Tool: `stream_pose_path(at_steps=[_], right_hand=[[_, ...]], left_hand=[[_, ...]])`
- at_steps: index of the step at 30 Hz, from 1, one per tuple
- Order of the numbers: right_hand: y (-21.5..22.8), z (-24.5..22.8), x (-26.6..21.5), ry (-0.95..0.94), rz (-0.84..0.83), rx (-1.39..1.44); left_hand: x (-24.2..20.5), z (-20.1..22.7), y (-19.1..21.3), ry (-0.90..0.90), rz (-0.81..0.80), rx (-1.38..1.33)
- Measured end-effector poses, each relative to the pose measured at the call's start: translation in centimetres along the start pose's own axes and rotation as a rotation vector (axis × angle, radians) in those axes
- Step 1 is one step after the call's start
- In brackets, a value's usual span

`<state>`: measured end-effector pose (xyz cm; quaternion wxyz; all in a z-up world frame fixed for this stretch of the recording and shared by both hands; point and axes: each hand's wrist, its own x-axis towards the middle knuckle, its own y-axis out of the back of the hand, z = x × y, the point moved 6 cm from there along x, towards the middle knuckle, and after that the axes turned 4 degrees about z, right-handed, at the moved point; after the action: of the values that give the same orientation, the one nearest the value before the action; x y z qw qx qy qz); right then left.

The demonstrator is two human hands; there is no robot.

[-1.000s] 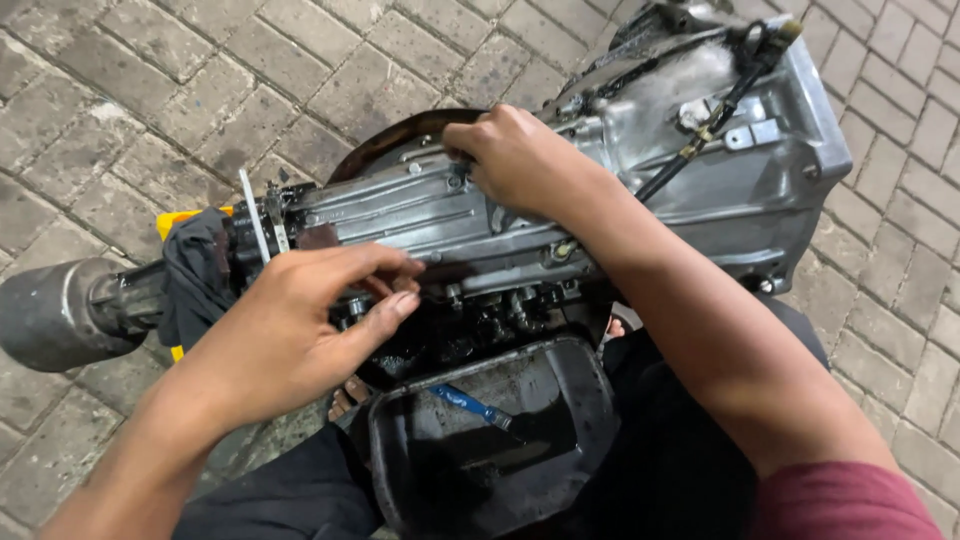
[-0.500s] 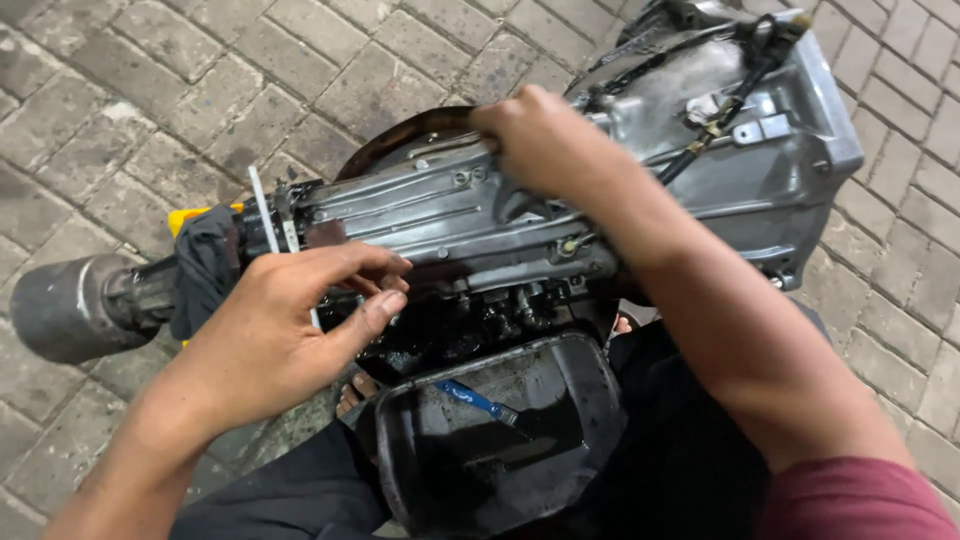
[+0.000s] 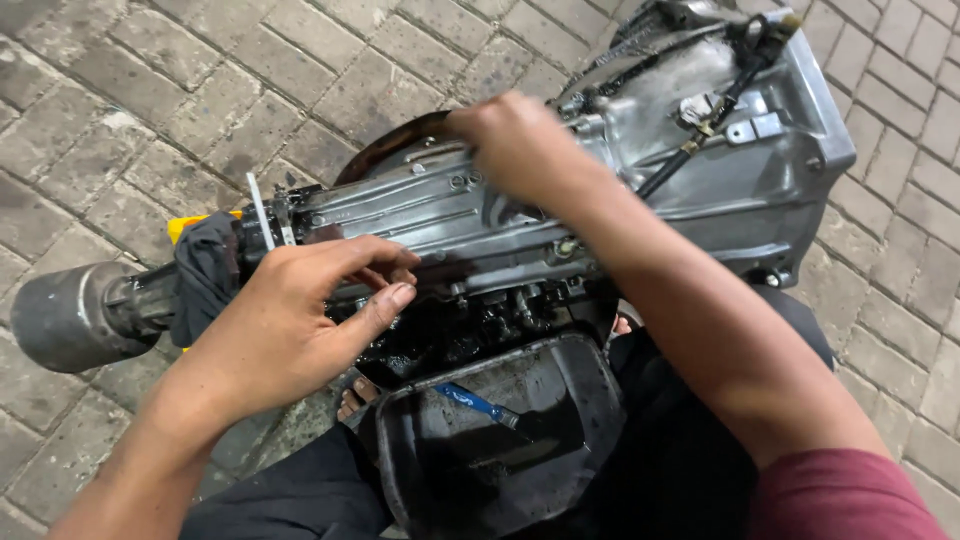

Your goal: Sanding and wiping down a transmission casing to prepare the surface.

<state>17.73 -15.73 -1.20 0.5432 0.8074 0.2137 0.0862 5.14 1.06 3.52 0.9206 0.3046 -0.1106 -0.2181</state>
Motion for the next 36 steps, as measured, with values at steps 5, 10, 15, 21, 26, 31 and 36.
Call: stream_pose_path(at_steps=[5,10,15,21,26,31,36], right_hand=[[2.0,5.9,1.8,-0.114,0.22,-0.069],[-4.6,2.0,2.3,-0.185,-0.113,-0.254],[-2.7,0.3,2.1,-0.008,-0.011,0.015],[-0.9,-0.8,1.4,0.025,0.047,-0.151],[-3.4,-0.5,0.8,0.28,0.126,-0.084],[3.3,5.0,-1.6,-0.335,-0.073,-0.125],[13.3,16.5,-5.8,-0.051,0.716,-0.71]], left_hand=[[-0.8,-0.2,0.7,-0.038,0.054,0.015],[-0.9,-0.8,0.6,-0.045,0.059,0.015],[-1.1,-0.6,0.7,-0.073,0.071,0.015],[-1.3,-0.7,1.1,-0.056,0.077,0.001],[-0.8,-0.6,0.3,-0.054,0.052,0.029],[-0.8,-0.9,0.3,-0.041,0.059,0.003],[-0.3,-1.2,0.0,0.008,0.044,-0.01]])
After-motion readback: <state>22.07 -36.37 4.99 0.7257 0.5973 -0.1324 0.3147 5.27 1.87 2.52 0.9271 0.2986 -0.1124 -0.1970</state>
